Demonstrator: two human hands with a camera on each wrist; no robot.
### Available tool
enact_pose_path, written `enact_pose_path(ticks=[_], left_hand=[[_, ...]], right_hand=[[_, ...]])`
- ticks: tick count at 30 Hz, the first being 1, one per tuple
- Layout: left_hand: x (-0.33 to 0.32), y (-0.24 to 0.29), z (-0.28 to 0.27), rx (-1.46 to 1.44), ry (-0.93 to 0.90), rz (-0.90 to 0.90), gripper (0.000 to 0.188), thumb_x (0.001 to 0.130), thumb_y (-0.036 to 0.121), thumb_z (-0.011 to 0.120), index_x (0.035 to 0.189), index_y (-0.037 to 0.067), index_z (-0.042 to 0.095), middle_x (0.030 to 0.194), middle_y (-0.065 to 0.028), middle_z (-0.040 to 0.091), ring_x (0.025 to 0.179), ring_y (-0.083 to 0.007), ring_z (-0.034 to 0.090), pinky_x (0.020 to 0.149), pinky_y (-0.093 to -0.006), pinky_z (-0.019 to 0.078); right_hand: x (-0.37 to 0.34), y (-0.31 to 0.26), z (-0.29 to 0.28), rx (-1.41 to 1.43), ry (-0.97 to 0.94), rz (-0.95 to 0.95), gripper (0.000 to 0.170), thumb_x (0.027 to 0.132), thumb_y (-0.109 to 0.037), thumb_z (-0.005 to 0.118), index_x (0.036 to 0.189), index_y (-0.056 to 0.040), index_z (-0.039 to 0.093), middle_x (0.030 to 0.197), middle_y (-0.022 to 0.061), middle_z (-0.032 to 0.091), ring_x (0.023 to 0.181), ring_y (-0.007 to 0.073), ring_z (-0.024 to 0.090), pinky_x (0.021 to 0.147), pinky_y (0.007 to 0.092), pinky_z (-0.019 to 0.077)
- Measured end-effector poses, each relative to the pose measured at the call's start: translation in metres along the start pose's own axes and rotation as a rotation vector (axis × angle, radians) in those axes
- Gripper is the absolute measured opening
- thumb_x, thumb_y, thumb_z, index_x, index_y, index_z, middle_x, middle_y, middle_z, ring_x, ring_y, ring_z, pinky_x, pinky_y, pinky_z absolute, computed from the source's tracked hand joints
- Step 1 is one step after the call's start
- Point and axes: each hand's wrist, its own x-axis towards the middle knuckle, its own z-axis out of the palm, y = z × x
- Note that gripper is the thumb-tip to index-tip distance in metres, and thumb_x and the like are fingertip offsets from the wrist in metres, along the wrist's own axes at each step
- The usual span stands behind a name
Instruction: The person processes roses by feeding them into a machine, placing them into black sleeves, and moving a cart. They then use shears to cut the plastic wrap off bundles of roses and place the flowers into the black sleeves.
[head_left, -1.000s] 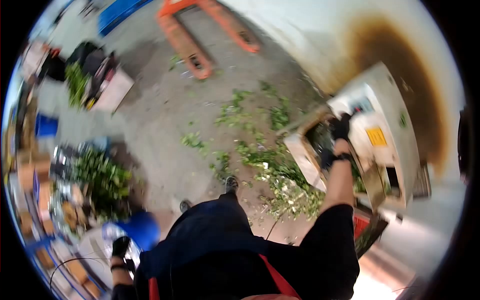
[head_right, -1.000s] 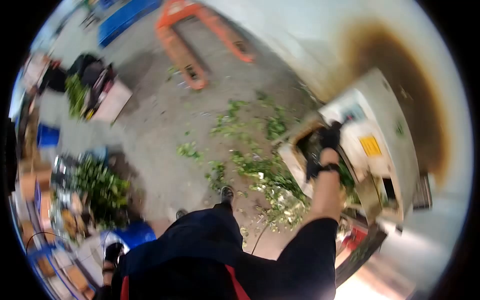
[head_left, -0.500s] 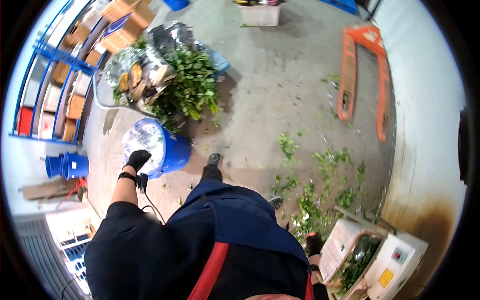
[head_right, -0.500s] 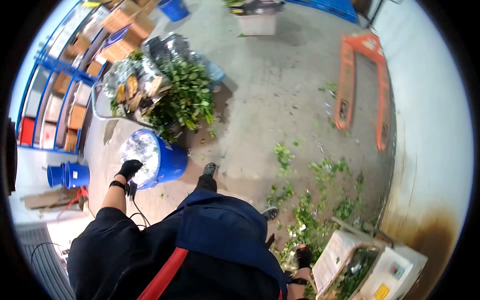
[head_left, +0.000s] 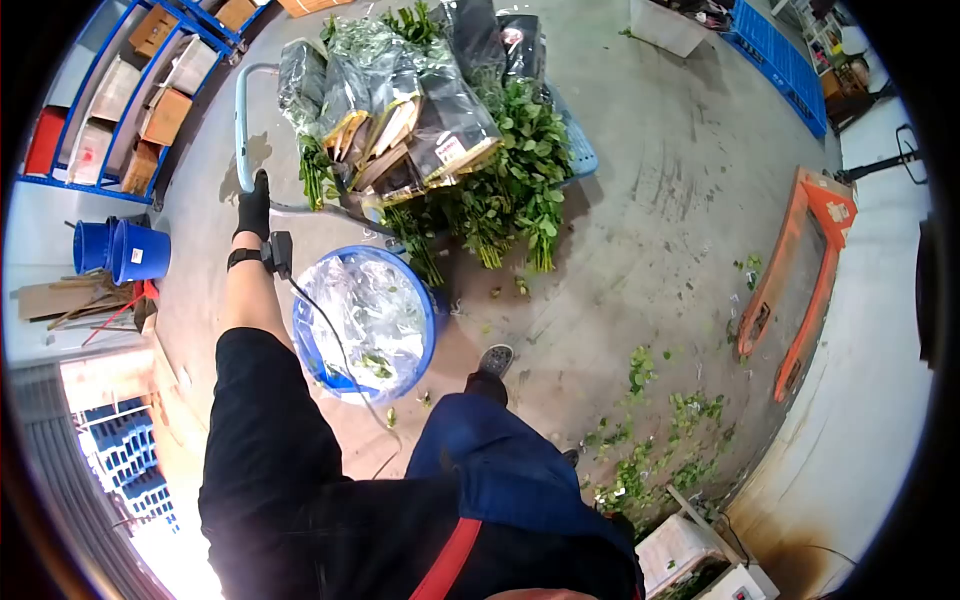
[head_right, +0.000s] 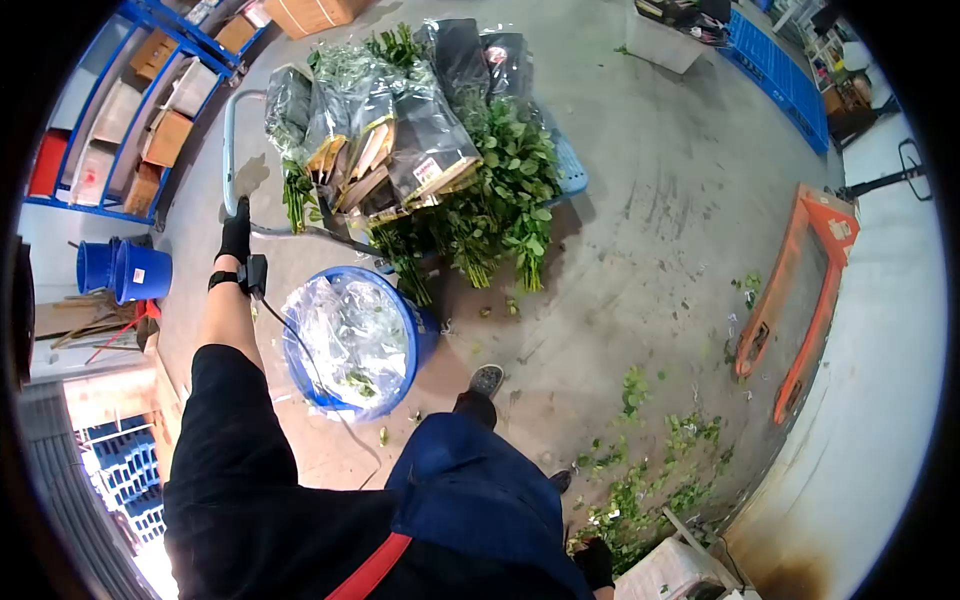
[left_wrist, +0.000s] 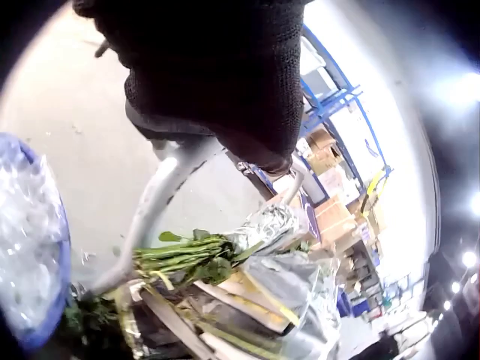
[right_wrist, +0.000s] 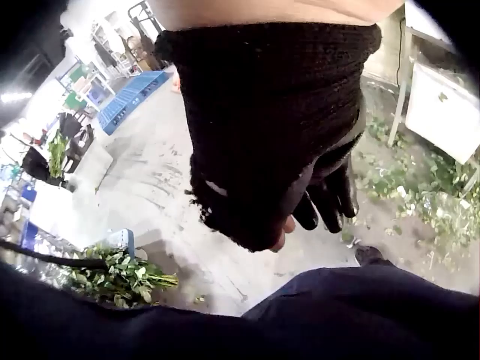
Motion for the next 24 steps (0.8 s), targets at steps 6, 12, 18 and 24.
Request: enact_pose_path(ticks=[6, 12, 18, 24], left_hand=[[-0.020, 0.013, 0.011, -0.770, -0.108, -0.167, 0.025, 0.091, 0.024, 0.055, 0.100, 0.004, 0.043, 0.075, -0.0103, 0.056, 0.064, -0.0241, 0.061, 0.055, -0.0384, 0.0531], [-0.037, 0.022, 0.011, -0.831, -0.179, -0.186, 0.026, 0.090, 0.023, 0.057, 0.102, 0.007, 0.041, 0.081, -0.0097, 0.053, 0.070, -0.0245, 0.059, 0.061, -0.0406, 0.0520], [-0.057, 0.020, 0.009, -0.930, -0.268, -0.105, 0.014, 0.085, 0.009, 0.055, 0.094, 0.001, 0.048, 0.074, -0.0081, 0.055, 0.065, -0.0217, 0.059, 0.058, -0.0340, 0.0502], [-0.107, 0.048, -0.020, -0.852, -0.354, -0.153, 0.022, 0.080, 0.010, 0.061, 0.095, -0.001, 0.048, 0.073, -0.0108, 0.058, 0.064, -0.0220, 0.060, 0.057, -0.0328, 0.0495]], right_hand=[[-0.002, -0.106, 0.015, -0.085, 0.057, -0.031, 0.031, 0.077, -0.022, 0.066, 0.099, -0.0004, 0.061, 0.086, 0.0144, 0.064, 0.078, 0.0270, 0.063, 0.070, 0.0351, 0.0500], [0.022, -0.101, 0.016, -0.155, -0.016, -0.152, 0.030, 0.077, -0.021, 0.066, 0.098, -0.0002, 0.061, 0.088, 0.0151, 0.063, 0.080, 0.0284, 0.062, 0.071, 0.0354, 0.0494], [0.034, -0.103, 0.032, -0.217, -0.086, -0.409, 0.030, 0.077, -0.021, 0.067, 0.098, 0.0000, 0.061, 0.089, 0.0158, 0.062, 0.081, 0.0298, 0.061, 0.072, 0.0356, 0.0489], [-0.003, -0.126, 0.044, -0.263, -0.035, -0.671, 0.030, 0.078, -0.020, 0.067, 0.099, 0.0000, 0.061, 0.093, 0.0161, 0.061, 0.086, 0.0303, 0.060, 0.074, 0.0363, 0.0485]])
